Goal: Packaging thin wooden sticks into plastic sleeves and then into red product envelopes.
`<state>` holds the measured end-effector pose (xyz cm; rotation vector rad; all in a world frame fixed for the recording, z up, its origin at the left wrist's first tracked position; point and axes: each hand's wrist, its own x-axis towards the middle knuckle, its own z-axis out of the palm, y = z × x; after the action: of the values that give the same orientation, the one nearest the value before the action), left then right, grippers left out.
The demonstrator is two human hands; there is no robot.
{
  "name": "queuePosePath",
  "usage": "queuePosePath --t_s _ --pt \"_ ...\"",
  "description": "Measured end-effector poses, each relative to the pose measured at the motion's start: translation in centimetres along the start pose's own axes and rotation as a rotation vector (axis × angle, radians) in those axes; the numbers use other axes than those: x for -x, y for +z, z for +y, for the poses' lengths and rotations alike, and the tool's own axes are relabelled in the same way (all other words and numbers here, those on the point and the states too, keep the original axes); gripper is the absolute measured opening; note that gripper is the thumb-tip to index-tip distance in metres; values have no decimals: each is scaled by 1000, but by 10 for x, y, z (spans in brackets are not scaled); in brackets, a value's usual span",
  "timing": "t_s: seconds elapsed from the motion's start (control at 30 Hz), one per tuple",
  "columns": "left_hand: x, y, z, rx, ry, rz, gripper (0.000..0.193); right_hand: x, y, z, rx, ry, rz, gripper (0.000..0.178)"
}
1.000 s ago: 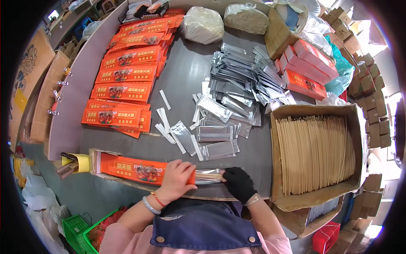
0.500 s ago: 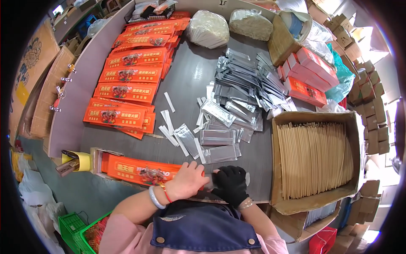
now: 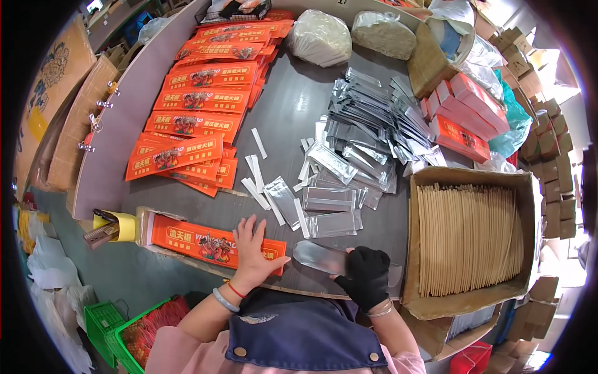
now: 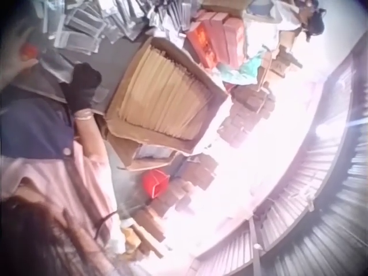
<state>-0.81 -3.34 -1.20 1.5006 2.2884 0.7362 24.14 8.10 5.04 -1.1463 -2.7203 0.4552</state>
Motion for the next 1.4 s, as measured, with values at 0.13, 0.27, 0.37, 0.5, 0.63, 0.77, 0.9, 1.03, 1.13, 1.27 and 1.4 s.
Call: queuePosePath --t_s 0.13,0.27,0.37,0.5,0.63,0.77,0.9,1.03,1.13,1.27,1.4 --pt "0 -3 -2 77 -24 -49 101 1 3 0 41 -43 -103 64" --pt "1 -2 2 36 -11 -57 97 -14 44 -32 -91 -114 -121 66" --pt "-8 -3 -1 50 13 -82 89 -29 51 -45 -147 -203 -18 68" --pt "-58 -8 12 94 330 -37 54 -16 28 11 -206 -58 133 52" --pt "-105 11 16 -106 659 -49 21 43 -1 108 109 517 506 25" --pt "-120 8 15 -224 746 -238 9 60 -14 129 464 799 224 34" --pt "-128 -7 3 -127 768 -324 12 58 -9 132 504 864 199 33" --pt "-132 -34 -11 -199 709 -294 26 58 -8 131 500 870 185 30" --pt "-132 -38 -14 -267 645 -388 33 56 -6 130 495 892 151 29" --pt "-133 -42 -9 -234 627 -347 29 54 0 133 564 897 47 23" --pt "-114 -42 11 237 467 -413 21 55 -1 135 466 903 53 19"
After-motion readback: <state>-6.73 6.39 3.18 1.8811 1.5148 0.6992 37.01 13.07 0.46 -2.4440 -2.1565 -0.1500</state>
